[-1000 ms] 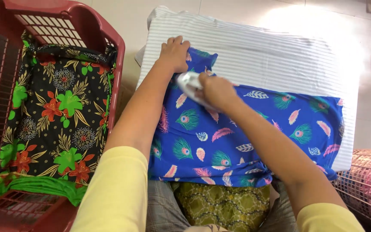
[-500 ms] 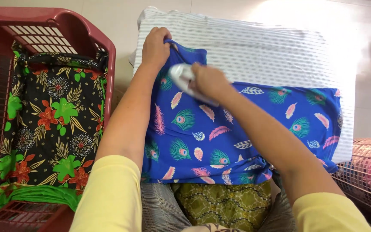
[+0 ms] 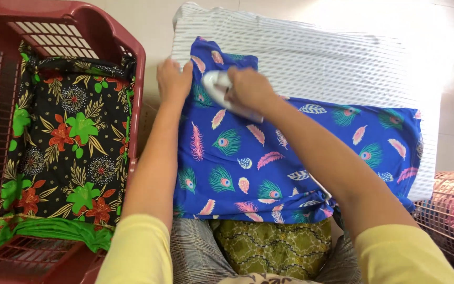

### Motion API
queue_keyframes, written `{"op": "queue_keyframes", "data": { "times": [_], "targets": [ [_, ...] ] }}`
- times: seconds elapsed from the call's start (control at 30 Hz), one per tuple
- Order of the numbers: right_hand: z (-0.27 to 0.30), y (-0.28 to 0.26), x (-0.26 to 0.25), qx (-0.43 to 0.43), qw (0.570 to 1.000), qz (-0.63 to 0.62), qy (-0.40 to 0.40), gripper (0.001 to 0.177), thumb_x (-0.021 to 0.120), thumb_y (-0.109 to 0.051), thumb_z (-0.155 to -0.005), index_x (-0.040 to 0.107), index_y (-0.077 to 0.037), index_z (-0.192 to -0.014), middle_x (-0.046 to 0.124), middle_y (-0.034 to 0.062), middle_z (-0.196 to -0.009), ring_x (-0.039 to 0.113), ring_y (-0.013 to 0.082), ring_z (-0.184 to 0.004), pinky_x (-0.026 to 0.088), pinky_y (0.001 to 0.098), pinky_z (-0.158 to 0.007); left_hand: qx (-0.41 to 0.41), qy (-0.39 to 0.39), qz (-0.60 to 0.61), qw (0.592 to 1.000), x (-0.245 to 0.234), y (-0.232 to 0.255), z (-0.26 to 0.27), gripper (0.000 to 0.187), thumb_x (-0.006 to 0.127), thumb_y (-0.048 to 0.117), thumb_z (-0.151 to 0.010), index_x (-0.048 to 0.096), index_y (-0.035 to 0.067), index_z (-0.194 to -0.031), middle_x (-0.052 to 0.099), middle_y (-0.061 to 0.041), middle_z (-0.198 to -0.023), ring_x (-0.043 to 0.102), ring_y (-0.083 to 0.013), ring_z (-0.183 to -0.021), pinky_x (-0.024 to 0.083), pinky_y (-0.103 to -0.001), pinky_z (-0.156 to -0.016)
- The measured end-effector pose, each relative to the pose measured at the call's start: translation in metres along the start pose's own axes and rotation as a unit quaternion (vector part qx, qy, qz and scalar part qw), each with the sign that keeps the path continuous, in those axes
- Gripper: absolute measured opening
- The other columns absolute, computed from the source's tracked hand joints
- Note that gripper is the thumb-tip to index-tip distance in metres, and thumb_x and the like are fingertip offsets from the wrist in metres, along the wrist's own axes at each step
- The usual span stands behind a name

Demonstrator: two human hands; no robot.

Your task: The person irons a blue patterned shirt on a striped mat, folds it, and places it in a basket. Then they iron a pink and gray shirt and fold it.

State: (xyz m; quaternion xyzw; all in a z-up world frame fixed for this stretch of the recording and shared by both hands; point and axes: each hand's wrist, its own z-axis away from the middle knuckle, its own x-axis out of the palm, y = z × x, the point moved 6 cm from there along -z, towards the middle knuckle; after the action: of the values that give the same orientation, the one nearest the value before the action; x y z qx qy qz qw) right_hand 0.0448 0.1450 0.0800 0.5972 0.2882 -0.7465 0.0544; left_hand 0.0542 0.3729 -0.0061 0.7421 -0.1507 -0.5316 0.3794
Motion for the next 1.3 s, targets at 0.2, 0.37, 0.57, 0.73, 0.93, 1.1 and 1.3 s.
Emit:
{"op": "queue_keyframes", "data": {
  "times": [0.2,0.37,0.57,0.73,0.93,1.1,1.3],
  "targets": [
    [-0.022,0.008,-0.012,0.028,0.999,-0.001,0.023,0.043,0.083,-0.030,-0.075,0.067,-0.005,-0.106,0.073,0.0214,-0.096,0.071,0.0415,-0.091,0.056,0.0530,-0.077,-0.001,0.008,-0.042,0.999,-0.005,-0.025,0.055,0.024,0.074,0.023,-0.090,0.064,0.002,-0.095,0.064,-0.023,-0.100,0.061,-0.0419,-0.100,0.048,-0.050,-0.090],
    [-0.012,-0.030,0.021,-0.023,0.999,0.006,-0.040,0.042,0.080,-0.037,-0.086,0.067,-0.005,-0.108,0.073,0.0227,-0.096,0.071,0.0417,-0.091,0.055,0.0535,-0.080,-0.074,0.050,0.078,0.993,-0.012,-0.036,0.065,0.019,0.064,0.015,-0.097,0.053,0.001,-0.105,0.067,-0.022,-0.091,0.066,-0.0424,-0.087,0.050,-0.049,-0.080],
    [-0.049,-0.012,0.005,0.011,0.999,-0.030,0.034,0.046,0.083,-0.029,-0.071,0.068,-0.006,-0.107,0.073,0.0208,-0.094,0.071,0.0410,-0.087,0.056,0.0522,-0.074,-0.065,0.042,0.085,0.993,-0.033,-0.022,0.064,0.030,0.070,0.023,-0.094,0.055,0.001,-0.108,0.070,-0.021,-0.085,0.069,-0.0405,-0.085,0.052,-0.048,-0.078],
    [-0.015,-0.022,0.008,-0.024,0.999,0.003,0.045,0.039,0.079,-0.028,-0.078,0.066,-0.002,-0.104,0.073,0.0229,-0.093,0.072,0.0413,-0.084,0.057,0.0524,-0.073,-0.121,-0.147,-0.031,0.981,-0.046,-0.038,0.074,0.038,0.074,0.037,-0.088,0.070,0.000,-0.092,0.072,-0.021,-0.085,0.072,-0.0373,-0.085,0.054,-0.046,-0.079],
    [0.105,-0.009,0.018,-0.039,0.998,-0.037,-0.025,0.041,0.070,-0.042,-0.093,0.063,-0.004,-0.105,0.071,0.0234,-0.082,0.071,0.0431,-0.077,0.054,0.0553,-0.069,0.018,0.006,-0.012,1.000,-0.036,-0.039,0.084,0.032,0.064,0.032,-0.103,0.069,0.000,-0.106,0.071,-0.025,-0.095,0.067,-0.0461,-0.093,0.050,-0.053,-0.082],
    [0.148,0.039,-0.004,0.013,0.995,0.063,-0.077,0.044,0.072,-0.044,-0.090,0.062,-0.004,-0.103,0.072,0.0217,-0.082,0.071,0.0427,-0.079,0.055,0.0541,-0.070,-0.088,-0.059,-0.008,0.994,-0.062,-0.022,0.095,0.040,0.072,0.040,-0.090,0.068,0.001,-0.089,0.071,-0.022,-0.089,0.070,-0.0413,-0.088,0.053,-0.049,-0.080],
    [0.097,-0.023,0.020,-0.066,0.995,-0.003,-0.071,0.044,0.074,-0.040,-0.087,0.063,-0.005,-0.110,0.073,0.0222,-0.087,0.072,0.0416,-0.082,0.056,0.0532,-0.070,-0.082,-0.081,-0.020,0.993,-0.075,-0.051,0.130,0.034,0.067,0.034,-0.095,0.066,0.001,-0.088,0.071,-0.022,-0.089,0.069,-0.0429,-0.088,0.052,-0.051,-0.079]
  ]
}}
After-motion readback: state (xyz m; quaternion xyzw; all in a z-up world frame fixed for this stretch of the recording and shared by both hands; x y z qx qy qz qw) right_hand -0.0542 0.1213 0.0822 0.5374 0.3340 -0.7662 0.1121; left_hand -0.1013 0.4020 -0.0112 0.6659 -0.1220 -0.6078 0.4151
